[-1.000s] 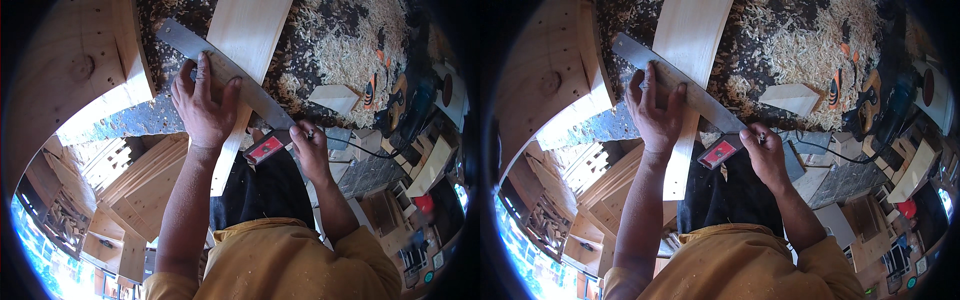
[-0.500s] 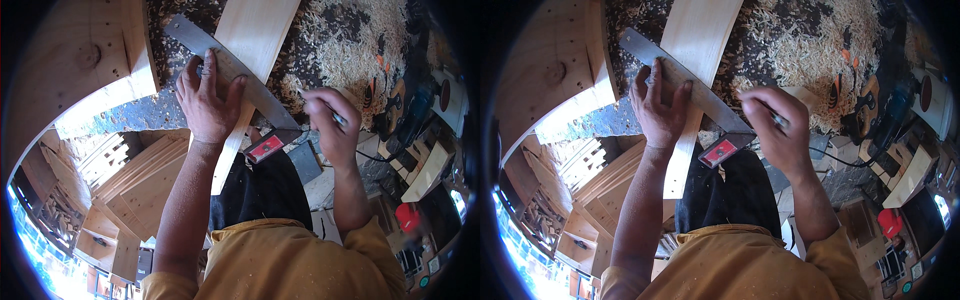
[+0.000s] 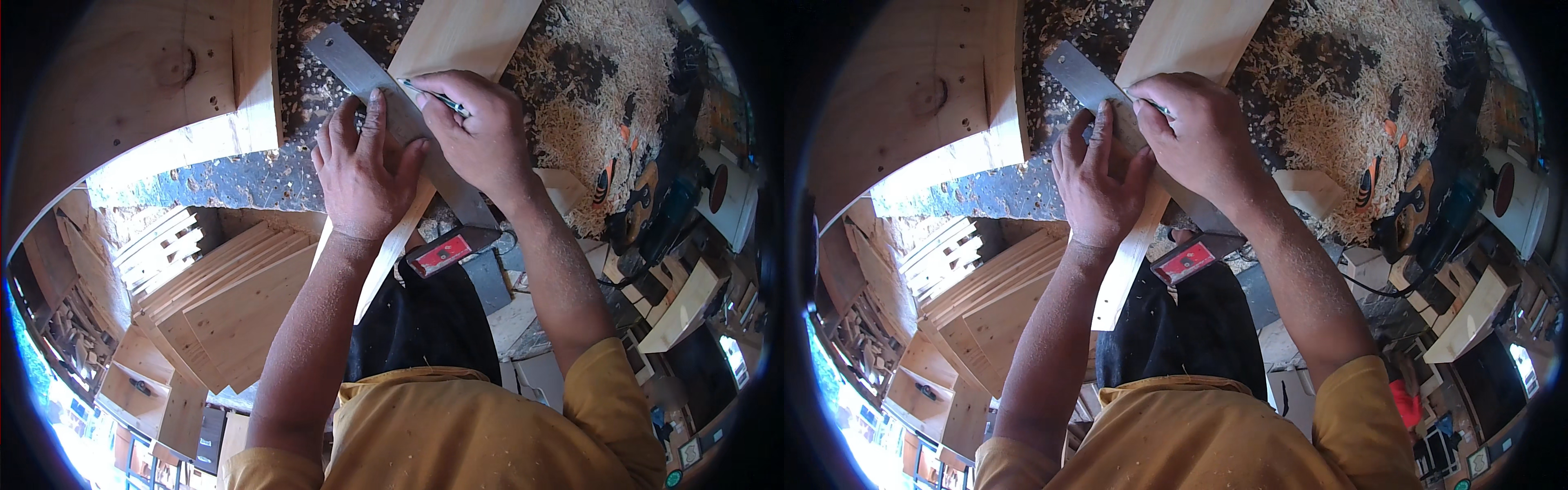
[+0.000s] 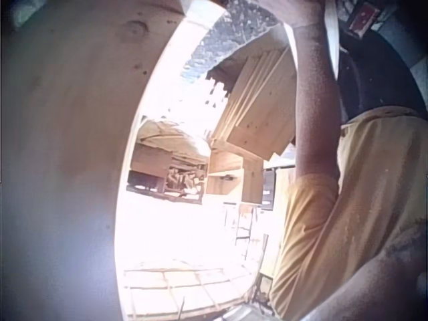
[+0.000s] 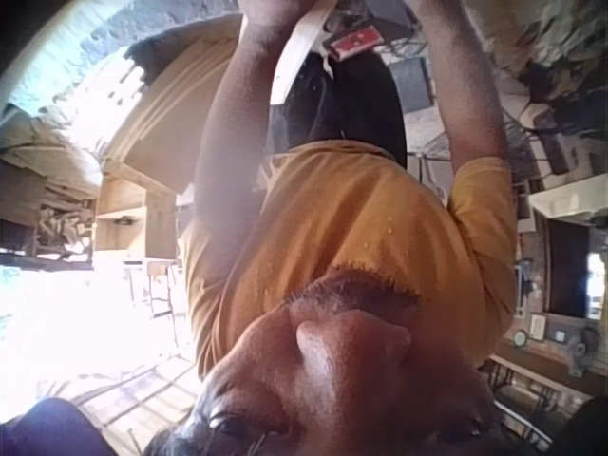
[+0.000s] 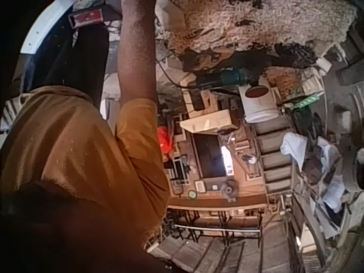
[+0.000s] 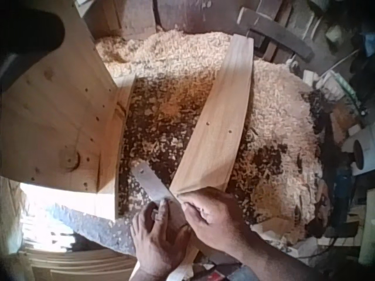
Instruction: Manually saw a piece of lumber using a hand saw.
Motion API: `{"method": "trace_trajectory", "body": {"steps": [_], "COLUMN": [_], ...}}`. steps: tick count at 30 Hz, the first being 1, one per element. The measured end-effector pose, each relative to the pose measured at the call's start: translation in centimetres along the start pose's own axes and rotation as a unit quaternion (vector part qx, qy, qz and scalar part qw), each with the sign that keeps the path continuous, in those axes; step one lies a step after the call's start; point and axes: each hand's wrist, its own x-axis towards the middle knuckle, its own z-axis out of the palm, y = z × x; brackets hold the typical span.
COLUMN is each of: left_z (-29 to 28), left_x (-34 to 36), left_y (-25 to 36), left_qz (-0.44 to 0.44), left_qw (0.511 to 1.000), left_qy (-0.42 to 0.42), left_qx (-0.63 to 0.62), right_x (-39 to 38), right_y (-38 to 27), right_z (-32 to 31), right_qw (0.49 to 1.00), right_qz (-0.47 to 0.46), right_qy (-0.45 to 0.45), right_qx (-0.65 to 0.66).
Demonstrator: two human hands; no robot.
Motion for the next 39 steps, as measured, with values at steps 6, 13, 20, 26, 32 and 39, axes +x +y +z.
{"method": "trace_trajectory", "body": {"steps": [6,13,20,26,32,39], "left_z": [0.1,0.1,0.2,0.1,0.3,0.2], "left_x": [0.0,-0.1,0.0,0.0,-0.1,0.0], "left_y": [-0.1,-0.1,-0.1,0.0,-0.1,-0.1], "left_qz": [0.003,0.004,0.000,0.000,0.005,0.010], "left_qw": [1.000,1.000,1.000,1.000,1.000,1.000], "left_qy": [-0.004,-0.007,-0.005,-0.003,0.000,0.015], "left_qx": [0.008,0.005,0.001,0.005,0.005,0.008], "right_x": [0.6,0.6,0.6,-2.7,-6.8,-11.4], "right_y": [0.5,0.3,-0.9,-2.6,-2.7,-2.0], "right_z": [0.9,0.7,-1.2,-4.1,-6.5,-2.1], "right_qw": [0.998,0.989,0.979,0.968,0.934,0.985], "right_qz": [-0.035,-0.059,-0.066,-0.017,0.108,0.151], "right_qy": [-0.004,-0.033,-0.103,-0.174,-0.290,-0.019], "right_qx": [-0.042,-0.128,-0.166,-0.177,-0.180,-0.084]}}
